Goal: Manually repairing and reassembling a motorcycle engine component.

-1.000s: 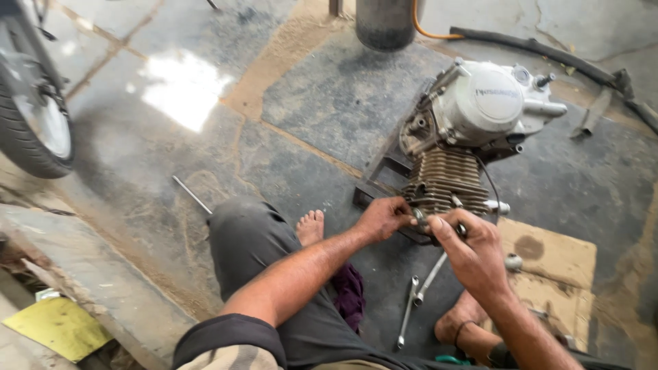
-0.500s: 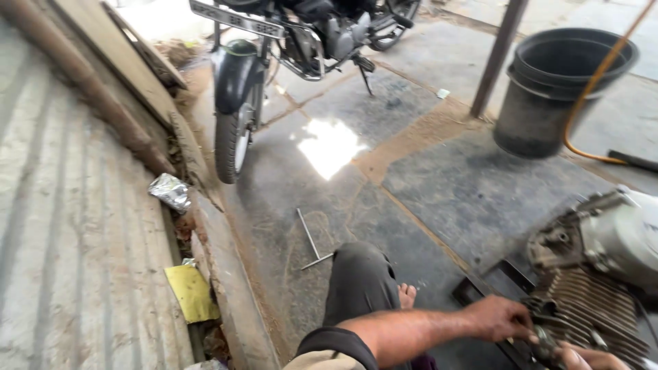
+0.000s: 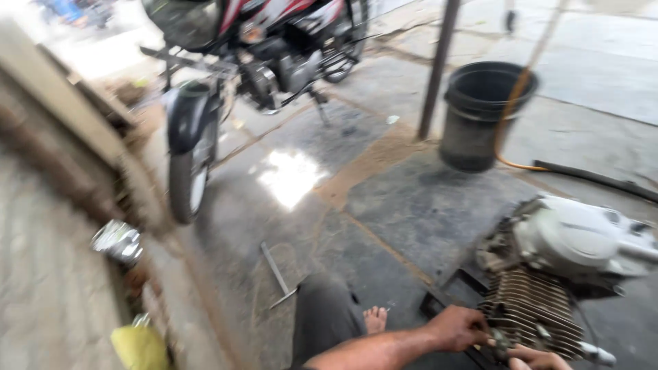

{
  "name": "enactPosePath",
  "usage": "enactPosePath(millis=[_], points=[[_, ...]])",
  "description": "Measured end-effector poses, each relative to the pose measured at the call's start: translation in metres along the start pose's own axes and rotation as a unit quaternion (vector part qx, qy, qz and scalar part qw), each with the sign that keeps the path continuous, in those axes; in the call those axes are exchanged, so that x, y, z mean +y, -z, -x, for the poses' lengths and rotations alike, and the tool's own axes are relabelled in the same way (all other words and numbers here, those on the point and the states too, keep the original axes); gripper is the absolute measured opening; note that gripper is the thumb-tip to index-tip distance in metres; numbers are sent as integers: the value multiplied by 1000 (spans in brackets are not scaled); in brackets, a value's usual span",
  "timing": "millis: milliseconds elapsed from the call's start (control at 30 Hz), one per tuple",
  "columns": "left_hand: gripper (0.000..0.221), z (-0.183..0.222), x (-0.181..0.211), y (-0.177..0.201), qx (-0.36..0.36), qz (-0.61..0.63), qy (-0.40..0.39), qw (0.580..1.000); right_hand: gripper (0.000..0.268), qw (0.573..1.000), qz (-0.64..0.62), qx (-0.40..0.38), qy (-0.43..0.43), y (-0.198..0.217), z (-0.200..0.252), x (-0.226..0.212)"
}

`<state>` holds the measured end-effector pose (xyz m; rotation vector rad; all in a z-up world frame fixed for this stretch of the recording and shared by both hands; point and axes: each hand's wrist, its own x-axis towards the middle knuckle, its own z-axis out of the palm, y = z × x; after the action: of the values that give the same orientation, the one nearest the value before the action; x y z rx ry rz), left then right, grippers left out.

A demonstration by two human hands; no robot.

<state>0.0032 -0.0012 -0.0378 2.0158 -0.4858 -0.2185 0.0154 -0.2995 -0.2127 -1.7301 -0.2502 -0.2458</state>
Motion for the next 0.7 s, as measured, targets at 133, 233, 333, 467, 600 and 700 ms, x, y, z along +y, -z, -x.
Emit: enactPosePath(millis=[133, 233, 333, 467, 600, 700], points=[[33, 13, 34, 23, 8, 9, 26, 1000, 28, 997, 80, -11, 20, -36, -10, -217], [32, 15, 42, 25, 17, 26, 29, 999, 22, 975, 186, -39, -117, -41, -13, -298], [27, 8, 34, 27, 20, 18, 31, 999, 27, 982, 159, -29, -95, -43, -9, -261], [24, 11, 48, 31, -2, 41, 36, 998, 31, 979, 144, -58, -130, -43, -7, -290], [21, 9, 60, 38, -4, 11, 48, 999, 24, 951, 116, -120, -261, -45, -11, -308], [18, 11, 72, 44, -10, 30, 55, 998, 19, 956, 121, -137, -229, -46, -7, -307]])
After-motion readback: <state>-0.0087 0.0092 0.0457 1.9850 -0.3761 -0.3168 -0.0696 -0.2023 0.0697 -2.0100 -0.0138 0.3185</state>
